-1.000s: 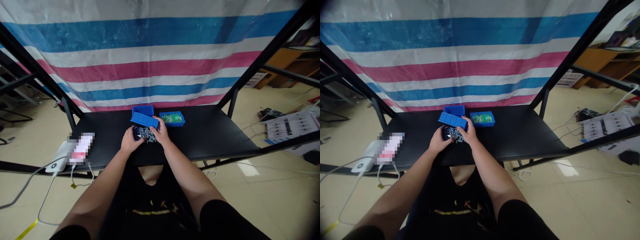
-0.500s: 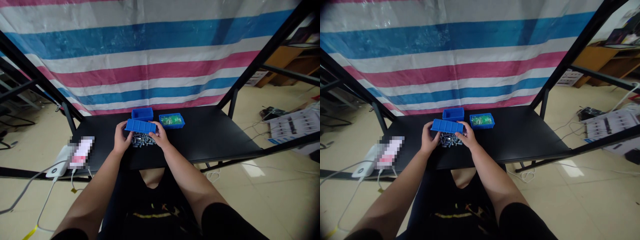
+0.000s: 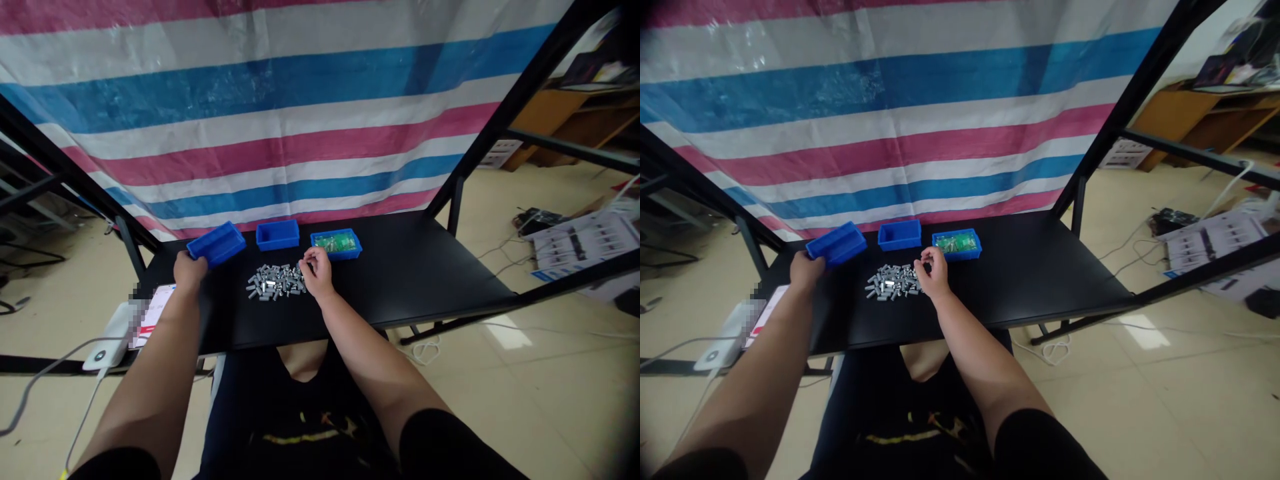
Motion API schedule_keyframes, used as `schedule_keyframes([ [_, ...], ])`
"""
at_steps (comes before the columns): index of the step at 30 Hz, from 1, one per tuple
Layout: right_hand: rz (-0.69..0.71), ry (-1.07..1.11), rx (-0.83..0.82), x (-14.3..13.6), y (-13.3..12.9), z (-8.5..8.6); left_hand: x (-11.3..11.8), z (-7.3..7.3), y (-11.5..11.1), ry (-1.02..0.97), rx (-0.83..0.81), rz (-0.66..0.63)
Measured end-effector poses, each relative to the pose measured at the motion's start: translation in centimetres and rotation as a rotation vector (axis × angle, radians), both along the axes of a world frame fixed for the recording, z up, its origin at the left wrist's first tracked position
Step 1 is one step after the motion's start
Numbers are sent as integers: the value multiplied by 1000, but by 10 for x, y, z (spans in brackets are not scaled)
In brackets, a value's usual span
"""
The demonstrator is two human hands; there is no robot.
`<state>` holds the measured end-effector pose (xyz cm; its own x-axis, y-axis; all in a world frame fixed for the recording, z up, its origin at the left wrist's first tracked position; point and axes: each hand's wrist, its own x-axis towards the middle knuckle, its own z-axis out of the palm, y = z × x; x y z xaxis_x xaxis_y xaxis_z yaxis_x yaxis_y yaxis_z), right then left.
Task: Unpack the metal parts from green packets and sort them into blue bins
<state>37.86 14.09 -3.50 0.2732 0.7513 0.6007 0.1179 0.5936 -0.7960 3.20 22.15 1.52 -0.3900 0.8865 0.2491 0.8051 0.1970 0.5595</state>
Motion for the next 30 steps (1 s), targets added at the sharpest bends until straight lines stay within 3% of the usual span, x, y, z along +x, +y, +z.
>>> schedule_keyframes([
  [4,-240,-211,1,13,-2,4,-8,0,12,-19,-98,67],
  [6,-350,-342,-43,25,-6,6,-3,3,14,-23,-75,84],
  [9,-519,-537,-144,46,-13,5,18,11,11,136,57,97],
  [10,-568,-591,-179,54,-16,3,29,13,9,215,117,40],
  [12,-632,-672,-241,67,-18,-2,57,14,6,322,218,-223],
  [14,-658,-705,-292,77,-18,-6,87,9,6,368,229,-479],
  [16,-668,-695,-340,83,-14,-8,113,2,8,378,163,-607],
  [20,-687,-645,-409,84,-6,-10,140,-15,15,400,61,-643],
  [30,-610,-624,-287,86,-5,-15,147,-25,6,349,242,-797],
])
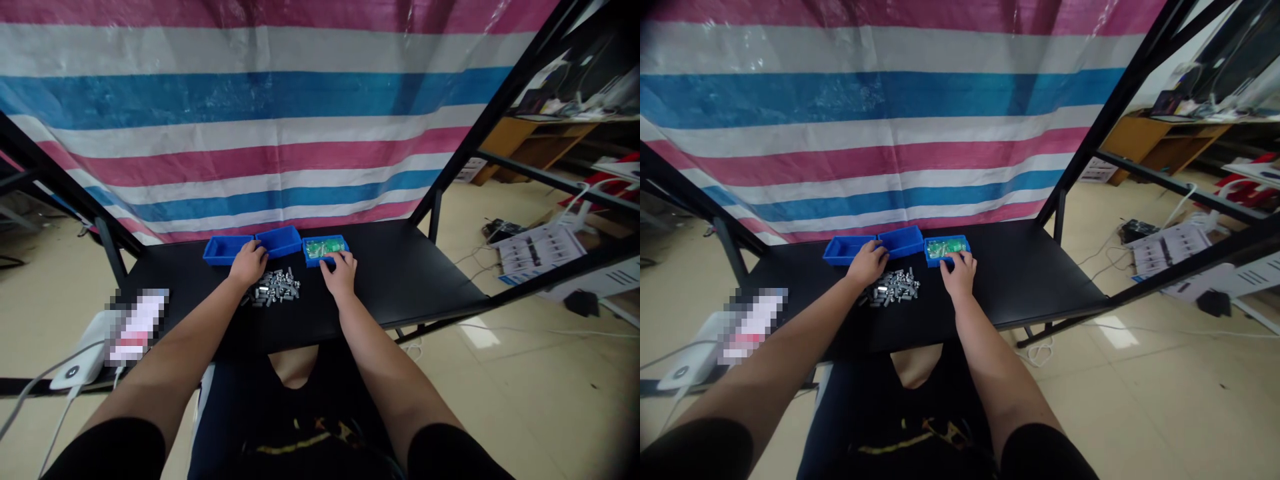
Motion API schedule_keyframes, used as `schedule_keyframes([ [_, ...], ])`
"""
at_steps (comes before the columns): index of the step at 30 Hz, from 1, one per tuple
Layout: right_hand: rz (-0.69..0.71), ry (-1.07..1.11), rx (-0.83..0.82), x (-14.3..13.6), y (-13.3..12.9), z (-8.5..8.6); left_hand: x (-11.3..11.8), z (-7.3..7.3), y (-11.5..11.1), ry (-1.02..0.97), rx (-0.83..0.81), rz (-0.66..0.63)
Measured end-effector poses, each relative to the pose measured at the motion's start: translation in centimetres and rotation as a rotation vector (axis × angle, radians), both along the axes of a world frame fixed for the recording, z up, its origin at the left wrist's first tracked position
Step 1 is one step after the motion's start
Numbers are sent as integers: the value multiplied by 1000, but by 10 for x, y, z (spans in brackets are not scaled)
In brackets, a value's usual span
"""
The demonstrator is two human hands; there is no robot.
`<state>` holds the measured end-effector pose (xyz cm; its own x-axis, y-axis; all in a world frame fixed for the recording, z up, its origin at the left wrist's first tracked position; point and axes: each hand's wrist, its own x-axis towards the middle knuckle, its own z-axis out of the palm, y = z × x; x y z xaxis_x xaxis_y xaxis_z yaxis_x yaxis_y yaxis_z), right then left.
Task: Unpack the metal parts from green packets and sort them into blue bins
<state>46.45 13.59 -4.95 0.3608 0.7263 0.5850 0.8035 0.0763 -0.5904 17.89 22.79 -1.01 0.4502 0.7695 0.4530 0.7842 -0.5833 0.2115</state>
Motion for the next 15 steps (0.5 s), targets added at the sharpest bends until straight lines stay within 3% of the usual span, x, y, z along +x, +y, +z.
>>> schedule_keyframes([
  [4,24,19,11,0,-2,1,1,-1,0,-79,-26,-22],
  [9,-52,33,7,1,-3,2,-13,2,3,-48,-59,-26],
  [15,-53,27,14,3,-1,-2,-28,3,-14,-38,-44,-43],
])
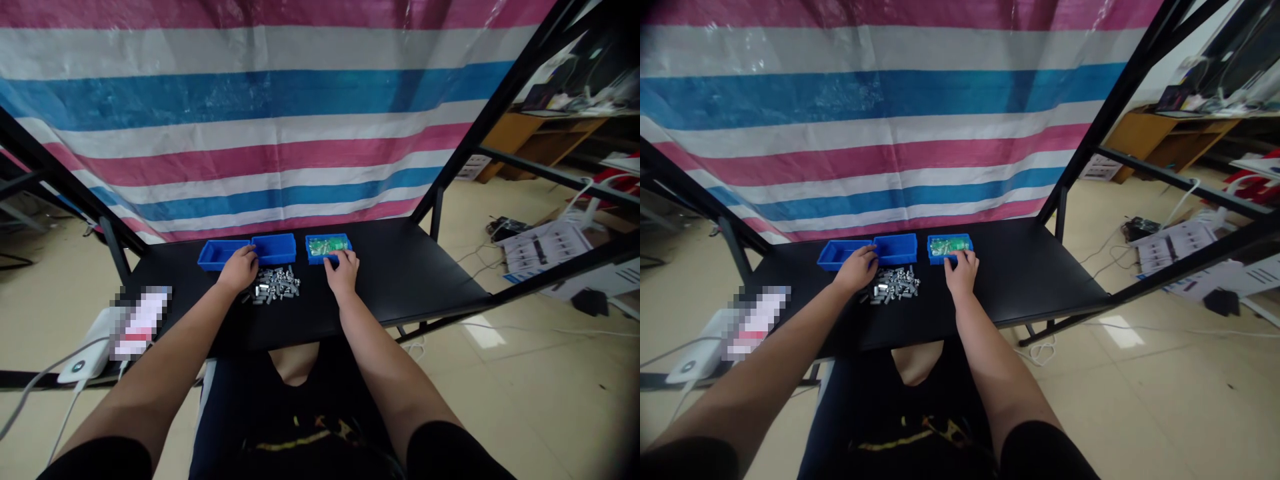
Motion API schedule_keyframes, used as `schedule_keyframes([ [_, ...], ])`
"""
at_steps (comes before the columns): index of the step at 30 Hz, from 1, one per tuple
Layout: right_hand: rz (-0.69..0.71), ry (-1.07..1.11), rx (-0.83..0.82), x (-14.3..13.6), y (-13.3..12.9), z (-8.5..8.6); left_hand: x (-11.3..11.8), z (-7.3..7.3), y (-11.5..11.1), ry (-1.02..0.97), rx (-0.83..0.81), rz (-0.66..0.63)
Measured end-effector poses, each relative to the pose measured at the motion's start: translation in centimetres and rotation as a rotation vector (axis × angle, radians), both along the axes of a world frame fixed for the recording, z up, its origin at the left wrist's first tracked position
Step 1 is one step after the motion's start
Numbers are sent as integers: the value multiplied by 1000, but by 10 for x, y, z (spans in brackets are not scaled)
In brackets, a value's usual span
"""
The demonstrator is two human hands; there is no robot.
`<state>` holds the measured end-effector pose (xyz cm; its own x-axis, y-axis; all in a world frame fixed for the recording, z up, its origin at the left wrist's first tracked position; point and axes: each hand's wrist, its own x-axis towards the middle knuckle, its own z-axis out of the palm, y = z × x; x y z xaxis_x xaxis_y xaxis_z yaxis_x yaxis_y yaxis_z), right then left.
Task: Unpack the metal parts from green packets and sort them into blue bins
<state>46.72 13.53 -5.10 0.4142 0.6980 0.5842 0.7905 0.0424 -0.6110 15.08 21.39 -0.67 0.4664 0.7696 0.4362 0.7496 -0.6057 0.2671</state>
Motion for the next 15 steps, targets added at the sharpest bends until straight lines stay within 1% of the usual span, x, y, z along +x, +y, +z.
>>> schedule_keyframes([
  [4,151,-16,-10,-2,1,1,5,1,-10,-4,-12,34],
  [6,192,-21,-12,-3,0,1,9,0,-13,-2,-15,60],
  [9,183,-18,-17,-4,-1,2,13,-1,-19,-24,-10,75],
  [15,144,-29,9,-6,-5,4,15,-5,-37,-69,0,52],
])
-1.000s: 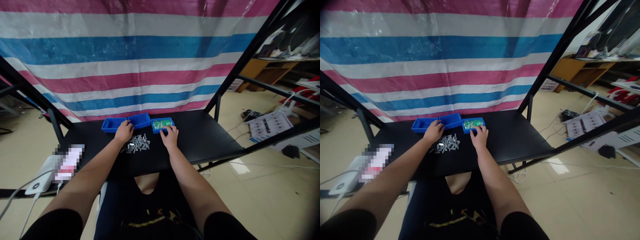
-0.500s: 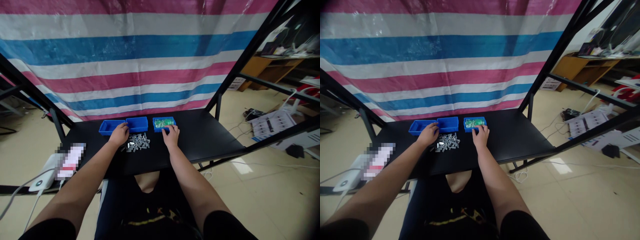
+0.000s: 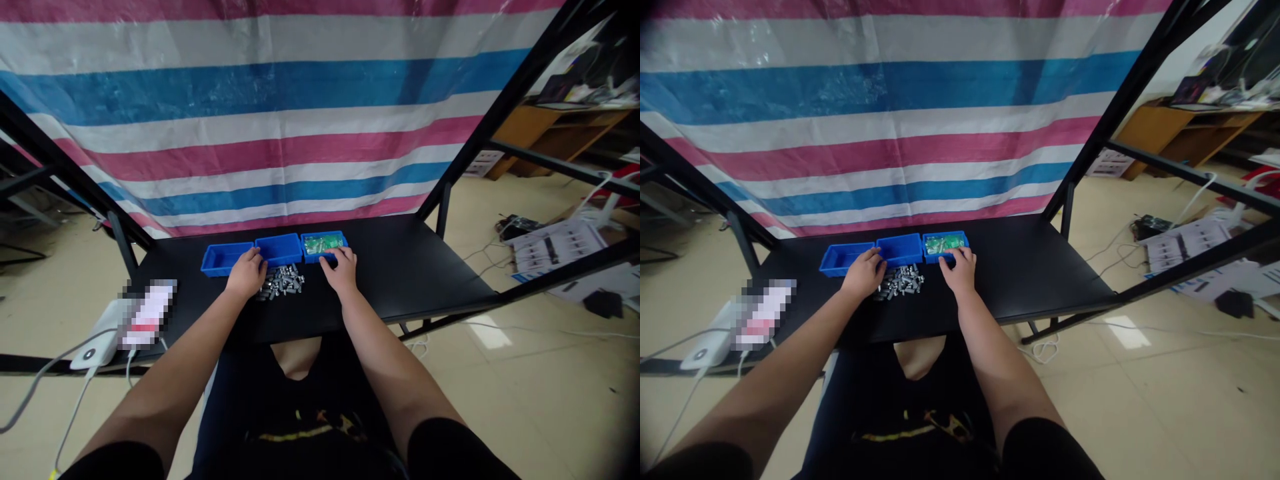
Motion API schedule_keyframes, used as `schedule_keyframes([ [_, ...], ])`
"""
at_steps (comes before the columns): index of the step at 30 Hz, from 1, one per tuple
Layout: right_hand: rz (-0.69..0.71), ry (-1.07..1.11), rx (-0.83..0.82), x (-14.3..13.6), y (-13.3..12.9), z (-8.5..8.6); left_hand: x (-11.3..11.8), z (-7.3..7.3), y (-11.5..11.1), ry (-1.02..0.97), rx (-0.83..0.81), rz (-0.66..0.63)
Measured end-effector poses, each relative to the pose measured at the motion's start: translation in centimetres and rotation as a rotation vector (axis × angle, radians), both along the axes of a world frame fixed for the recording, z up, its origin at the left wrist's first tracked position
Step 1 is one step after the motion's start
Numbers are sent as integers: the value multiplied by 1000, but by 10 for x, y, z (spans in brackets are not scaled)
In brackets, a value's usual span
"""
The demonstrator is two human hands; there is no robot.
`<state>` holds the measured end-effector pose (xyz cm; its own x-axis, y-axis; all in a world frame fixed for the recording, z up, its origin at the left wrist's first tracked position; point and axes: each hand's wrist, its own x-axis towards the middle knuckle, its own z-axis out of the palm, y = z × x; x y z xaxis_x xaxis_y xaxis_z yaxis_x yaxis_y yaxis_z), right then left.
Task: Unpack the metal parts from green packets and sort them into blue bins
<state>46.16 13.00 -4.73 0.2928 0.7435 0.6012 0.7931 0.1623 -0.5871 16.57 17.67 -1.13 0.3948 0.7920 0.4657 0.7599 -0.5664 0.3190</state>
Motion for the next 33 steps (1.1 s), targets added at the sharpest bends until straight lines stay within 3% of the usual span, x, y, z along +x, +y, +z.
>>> schedule_keyframes([
  [10,-38,65,-22,-5,-9,3,1,-1,-17,-10,10,17],
  [20,-65,70,4,-8,-13,3,1,3,-38,122,46,45],
  [33,-98,68,-16,-9,-15,5,1,3,-49,142,34,60],
])
